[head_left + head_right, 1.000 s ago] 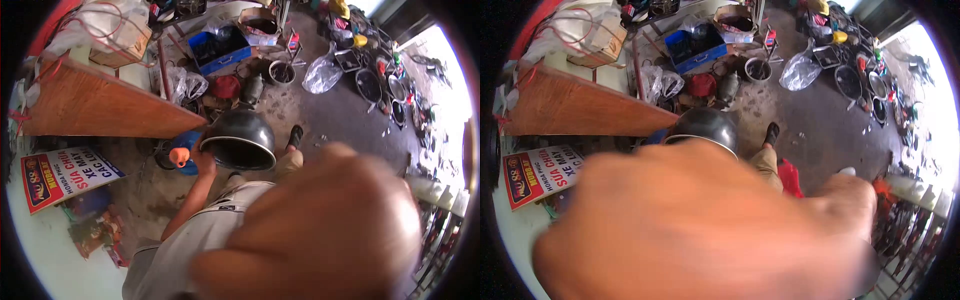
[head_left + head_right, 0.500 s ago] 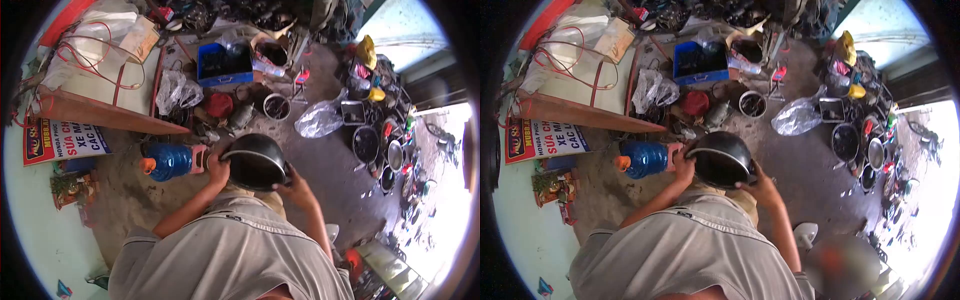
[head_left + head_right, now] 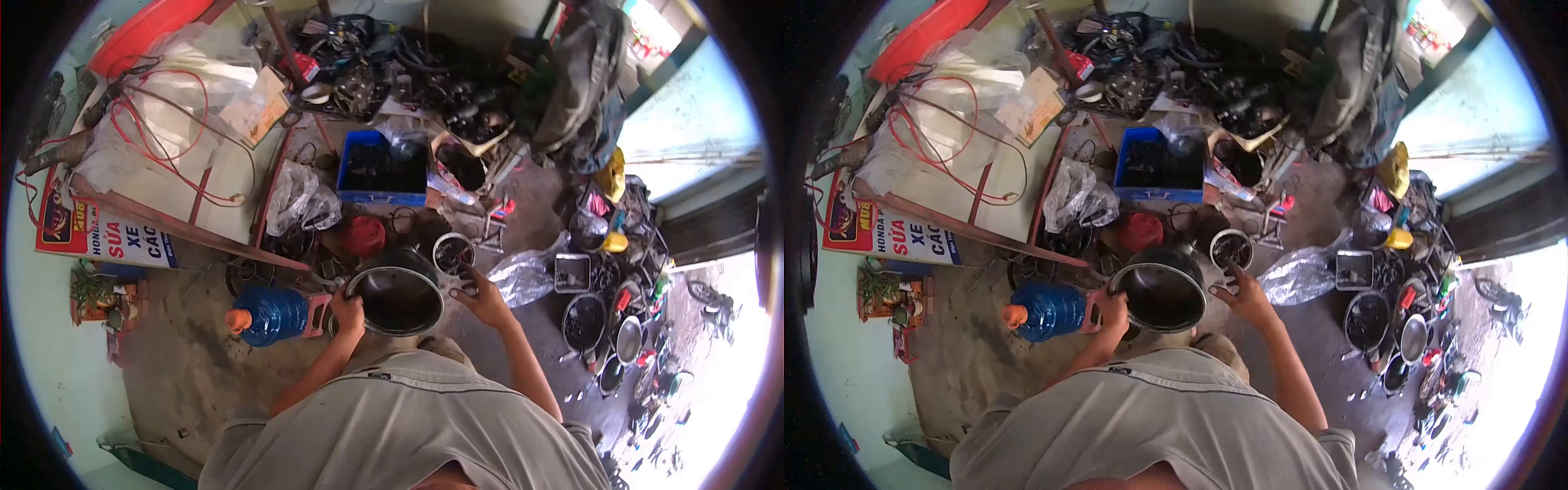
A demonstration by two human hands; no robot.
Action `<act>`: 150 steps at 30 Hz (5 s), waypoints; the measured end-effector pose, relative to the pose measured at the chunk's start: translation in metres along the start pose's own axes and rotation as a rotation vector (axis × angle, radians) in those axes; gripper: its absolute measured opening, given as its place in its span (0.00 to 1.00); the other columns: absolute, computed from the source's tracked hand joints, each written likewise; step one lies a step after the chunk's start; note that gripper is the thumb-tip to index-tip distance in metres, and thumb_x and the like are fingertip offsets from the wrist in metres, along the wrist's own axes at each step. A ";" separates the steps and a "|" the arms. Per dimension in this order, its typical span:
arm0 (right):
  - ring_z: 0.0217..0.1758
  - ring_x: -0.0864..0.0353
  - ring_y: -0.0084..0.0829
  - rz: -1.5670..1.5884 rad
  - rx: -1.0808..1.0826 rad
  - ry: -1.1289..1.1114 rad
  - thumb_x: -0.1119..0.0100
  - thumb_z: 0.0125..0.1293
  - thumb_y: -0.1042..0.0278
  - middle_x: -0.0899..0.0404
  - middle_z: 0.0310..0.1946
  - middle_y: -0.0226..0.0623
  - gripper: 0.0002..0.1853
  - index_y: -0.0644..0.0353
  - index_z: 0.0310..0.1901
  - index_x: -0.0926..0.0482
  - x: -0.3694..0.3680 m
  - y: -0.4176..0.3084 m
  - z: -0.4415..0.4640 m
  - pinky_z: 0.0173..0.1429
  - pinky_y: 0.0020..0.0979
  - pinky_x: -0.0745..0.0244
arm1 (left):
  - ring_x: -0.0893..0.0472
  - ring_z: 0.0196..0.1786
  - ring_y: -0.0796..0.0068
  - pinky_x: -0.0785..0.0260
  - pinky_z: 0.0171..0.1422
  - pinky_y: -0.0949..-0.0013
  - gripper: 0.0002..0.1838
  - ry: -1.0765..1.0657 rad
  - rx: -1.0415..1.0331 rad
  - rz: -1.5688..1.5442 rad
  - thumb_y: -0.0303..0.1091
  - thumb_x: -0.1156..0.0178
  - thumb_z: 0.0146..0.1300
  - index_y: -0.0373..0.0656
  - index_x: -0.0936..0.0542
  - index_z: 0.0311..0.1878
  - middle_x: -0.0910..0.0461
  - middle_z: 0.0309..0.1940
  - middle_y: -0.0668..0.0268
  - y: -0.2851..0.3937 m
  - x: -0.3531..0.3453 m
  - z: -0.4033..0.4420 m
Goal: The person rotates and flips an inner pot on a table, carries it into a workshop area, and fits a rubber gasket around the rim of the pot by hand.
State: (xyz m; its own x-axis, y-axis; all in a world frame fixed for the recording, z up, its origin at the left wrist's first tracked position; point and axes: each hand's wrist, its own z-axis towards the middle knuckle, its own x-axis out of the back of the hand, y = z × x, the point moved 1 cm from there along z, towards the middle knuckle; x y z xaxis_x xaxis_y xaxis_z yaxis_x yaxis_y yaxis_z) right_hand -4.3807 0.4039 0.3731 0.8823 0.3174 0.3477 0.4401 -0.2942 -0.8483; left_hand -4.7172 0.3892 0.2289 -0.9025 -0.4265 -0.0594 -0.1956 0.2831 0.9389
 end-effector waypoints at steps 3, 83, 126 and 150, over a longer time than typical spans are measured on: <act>0.70 0.22 0.58 -0.258 0.192 0.075 0.22 0.62 0.46 0.22 0.66 0.63 0.50 0.67 0.78 0.35 0.004 0.007 0.096 0.72 0.49 0.25 | 0.21 0.41 0.71 0.29 0.47 0.67 0.24 0.187 -0.030 0.021 0.22 0.43 0.51 0.30 0.15 0.54 0.16 0.41 0.63 -0.004 0.016 0.025; 0.35 0.25 0.24 0.719 0.379 0.420 0.27 0.69 0.72 0.15 0.37 0.25 0.07 0.63 0.44 0.15 0.031 -0.236 0.663 0.44 0.32 0.25 | 0.17 0.47 0.65 0.22 0.54 0.60 0.19 0.760 0.037 0.016 0.27 0.37 0.63 0.35 0.18 0.57 0.15 0.50 0.62 -0.041 -0.040 -0.076; 0.33 0.20 0.18 0.713 -0.253 1.526 0.28 0.71 0.68 0.14 0.29 0.33 0.11 0.69 0.42 0.13 0.038 0.100 -0.304 0.40 0.28 0.22 | 0.12 0.54 0.44 0.22 0.60 0.52 0.23 -2.110 -0.757 1.133 0.26 0.42 0.57 0.35 0.16 0.58 0.12 0.46 0.42 0.123 -0.454 -0.210; 0.31 0.21 0.17 1.054 -0.474 1.872 0.28 0.70 0.68 0.15 0.28 0.31 0.09 0.68 0.38 0.12 0.126 0.310 -0.662 0.36 0.26 0.25 | 0.12 0.40 0.66 0.20 0.52 0.61 0.25 -2.735 -0.738 1.273 0.21 0.41 0.56 0.32 0.16 0.60 0.10 0.40 0.48 -0.079 -0.661 -0.724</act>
State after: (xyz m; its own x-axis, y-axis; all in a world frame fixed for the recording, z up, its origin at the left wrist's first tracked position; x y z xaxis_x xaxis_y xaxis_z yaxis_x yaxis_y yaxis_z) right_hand -4.0227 -0.2443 0.4182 -0.2693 -0.9598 0.0795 -0.4307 0.0462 -0.9013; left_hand -3.8273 0.0266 0.4394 0.7782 0.3602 0.5145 -0.1921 -0.6434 0.7410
